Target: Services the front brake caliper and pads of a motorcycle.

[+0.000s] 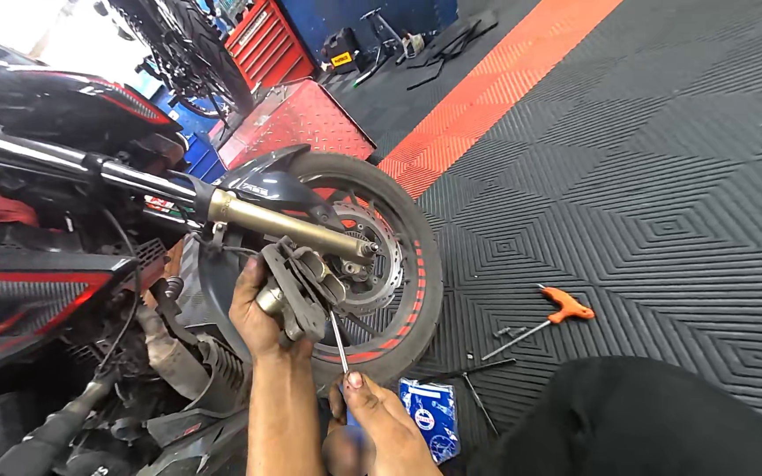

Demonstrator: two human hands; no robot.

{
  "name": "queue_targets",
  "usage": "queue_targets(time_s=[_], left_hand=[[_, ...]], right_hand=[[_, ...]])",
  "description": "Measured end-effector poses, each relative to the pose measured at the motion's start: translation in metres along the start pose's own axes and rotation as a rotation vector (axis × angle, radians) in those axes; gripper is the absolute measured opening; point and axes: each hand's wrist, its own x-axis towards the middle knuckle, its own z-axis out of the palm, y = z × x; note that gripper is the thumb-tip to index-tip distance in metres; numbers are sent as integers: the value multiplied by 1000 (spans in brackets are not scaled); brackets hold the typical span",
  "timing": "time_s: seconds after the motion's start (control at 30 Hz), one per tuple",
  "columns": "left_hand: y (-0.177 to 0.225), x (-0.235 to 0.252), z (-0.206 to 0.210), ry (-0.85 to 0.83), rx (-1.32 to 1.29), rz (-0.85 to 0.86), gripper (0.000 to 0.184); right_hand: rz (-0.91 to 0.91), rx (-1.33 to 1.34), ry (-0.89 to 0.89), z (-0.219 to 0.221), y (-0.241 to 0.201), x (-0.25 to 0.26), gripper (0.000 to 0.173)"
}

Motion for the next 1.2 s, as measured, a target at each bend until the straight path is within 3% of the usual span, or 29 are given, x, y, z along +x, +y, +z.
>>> queue_targets(time_s=[0.33, 0.57, 0.7, 0.8, 0.97, 1.07, 1.2], left_hand=[[-1, 1, 4, 26, 13, 43, 36], [-14, -14, -13, 84, 110, -19, 32], [-16, -12, -25, -14, 51, -91, 23], [-18, -3, -46, -163, -67, -187, 42], [-27, 0, -48, -225, -290, -309, 63], [-27, 1, -40, -179, -223, -358, 67], [-28, 0, -31, -59, -77, -325, 52]], right_hand=[[-73, -48, 32, 4, 9, 7, 41], [-43, -606, -88, -65, -16, 7, 37], [106, -390, -301, -86, -33, 21, 43], [237, -207, -445, -83, -47, 37, 44], [448, 57, -571, -80, -62, 52, 45], [355, -177, -459, -80, -66, 50, 45], [4, -792, -169, -83, -48, 58, 45]])
